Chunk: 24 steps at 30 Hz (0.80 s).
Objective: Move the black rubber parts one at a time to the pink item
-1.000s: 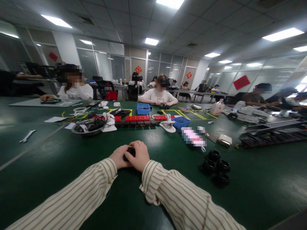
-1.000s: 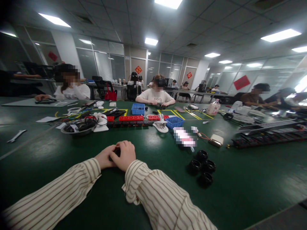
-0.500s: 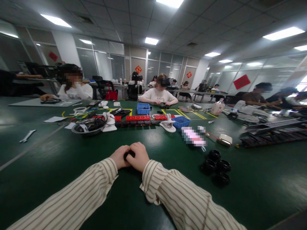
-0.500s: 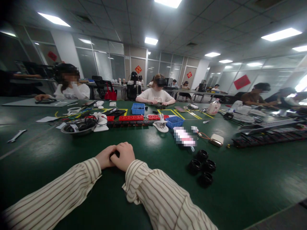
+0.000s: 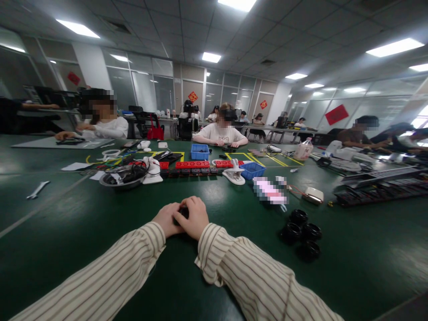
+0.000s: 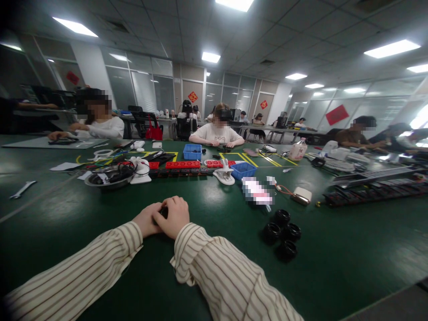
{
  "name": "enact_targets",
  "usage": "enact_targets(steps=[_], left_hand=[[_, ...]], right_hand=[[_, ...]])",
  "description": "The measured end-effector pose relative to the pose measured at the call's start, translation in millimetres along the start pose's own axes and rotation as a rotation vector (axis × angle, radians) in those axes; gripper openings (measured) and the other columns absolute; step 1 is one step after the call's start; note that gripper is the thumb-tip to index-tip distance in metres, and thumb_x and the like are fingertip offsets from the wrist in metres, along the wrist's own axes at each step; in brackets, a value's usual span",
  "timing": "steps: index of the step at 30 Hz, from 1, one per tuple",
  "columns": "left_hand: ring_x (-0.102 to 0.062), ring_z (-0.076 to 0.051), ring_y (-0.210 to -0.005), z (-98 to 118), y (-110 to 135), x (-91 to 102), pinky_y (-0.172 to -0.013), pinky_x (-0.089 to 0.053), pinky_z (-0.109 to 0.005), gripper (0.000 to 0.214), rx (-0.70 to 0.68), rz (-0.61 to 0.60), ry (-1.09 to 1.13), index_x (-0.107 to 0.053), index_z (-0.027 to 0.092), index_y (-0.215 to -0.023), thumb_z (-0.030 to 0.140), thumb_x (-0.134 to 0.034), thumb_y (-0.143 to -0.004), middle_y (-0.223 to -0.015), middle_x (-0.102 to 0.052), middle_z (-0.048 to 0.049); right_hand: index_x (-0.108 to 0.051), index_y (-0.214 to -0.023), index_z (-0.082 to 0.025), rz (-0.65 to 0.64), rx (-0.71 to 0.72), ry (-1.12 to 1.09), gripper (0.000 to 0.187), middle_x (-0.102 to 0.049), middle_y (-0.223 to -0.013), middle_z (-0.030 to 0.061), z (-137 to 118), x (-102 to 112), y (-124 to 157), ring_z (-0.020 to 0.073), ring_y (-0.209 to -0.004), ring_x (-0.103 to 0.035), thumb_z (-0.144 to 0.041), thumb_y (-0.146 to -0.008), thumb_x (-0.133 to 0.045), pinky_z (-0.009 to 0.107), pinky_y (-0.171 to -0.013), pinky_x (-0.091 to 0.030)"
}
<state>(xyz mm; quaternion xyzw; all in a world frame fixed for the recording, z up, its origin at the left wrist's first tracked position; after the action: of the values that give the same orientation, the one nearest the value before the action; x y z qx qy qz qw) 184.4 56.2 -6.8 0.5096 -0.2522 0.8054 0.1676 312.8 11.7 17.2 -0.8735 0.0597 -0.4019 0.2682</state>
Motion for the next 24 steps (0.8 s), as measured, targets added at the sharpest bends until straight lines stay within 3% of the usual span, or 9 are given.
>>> enact_targets(steps=[5,11,15,20,24], left_hand=[[-0.057,-0.024,-0.082,2.9,-0.1,2.0,-0.076,-0.044,-0.035,0.027,0.004,-0.019,-0.039,-0.055,0.017,-0.081,0.029,-0.065,-0.060,-0.082,-0.058,-0.0057],[-0.058,-0.025,-0.089,-6.7,-1.3,-0.7,-0.082,-0.045,-0.035,0.036,-0.071,-0.025,0.129,-0.058,0.018,-0.092,0.023,-0.065,-0.056,-0.090,-0.061,-0.0040],[-0.058,-0.026,-0.093,-8.4,-0.9,-1.4,-0.084,-0.046,-0.036,0.044,-0.090,-0.029,0.219,-0.058,0.019,-0.098,0.023,-0.067,-0.056,-0.095,-0.063,-0.0043],[-0.056,-0.029,-0.098,-5.1,0.5,-1.4,-0.090,-0.042,-0.041,0.057,-0.109,0.039,0.136,-0.055,0.015,-0.106,0.034,-0.071,-0.055,-0.102,-0.061,-0.0095],[-0.057,-0.028,-0.087,-1.8,0.6,-2.1,-0.083,-0.043,-0.041,0.046,-0.049,0.025,-0.006,-0.057,0.013,-0.092,0.038,-0.070,-0.055,-0.088,-0.060,-0.0088]], right_hand=[[-0.055,-0.079,-0.019,0.003,-0.043,0.032,0.015,-0.053,-0.085,0.0025,3.1,-3.3,-1.6,0.0184,-0.085,-0.047,-0.031,-0.074,-0.062,0.033,-0.080,-0.037],[-0.056,-0.075,-0.019,-0.065,0.073,-0.027,0.004,-0.056,-0.082,0.0011,1.0,-1.5,-2.0,0.0173,-0.085,-0.049,-0.017,-0.071,-0.058,0.031,-0.080,-0.037],[-0.056,-0.076,-0.020,-0.074,0.157,-0.046,0.012,-0.058,-0.081,0.0008,-1.6,1.5,-0.2,0.0177,-0.088,-0.050,-0.010,-0.069,-0.054,0.032,-0.083,-0.036],[-0.056,-0.089,-0.019,0.026,0.054,-0.034,0.016,-0.058,-0.091,0.0034,-0.8,2.5,0.3,0.0192,-0.090,-0.048,-0.024,-0.074,-0.059,0.034,-0.084,-0.036],[-0.056,-0.084,-0.018,0.025,-0.041,0.044,0.023,-0.055,-0.088,0.0037,1.6,-0.7,-0.9,0.0198,-0.087,-0.047,-0.038,-0.073,-0.063,0.035,-0.080,-0.037]])
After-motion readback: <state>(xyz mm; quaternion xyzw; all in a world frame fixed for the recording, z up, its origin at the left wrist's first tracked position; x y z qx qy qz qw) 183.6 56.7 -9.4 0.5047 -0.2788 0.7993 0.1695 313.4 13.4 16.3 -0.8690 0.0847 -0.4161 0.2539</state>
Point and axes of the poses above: each hand's wrist, its own y-axis away from the middle knuckle, its own x-axis out of the back of the hand, z = x × y, the point moved 1 cm from there along -y, towards the middle knuckle
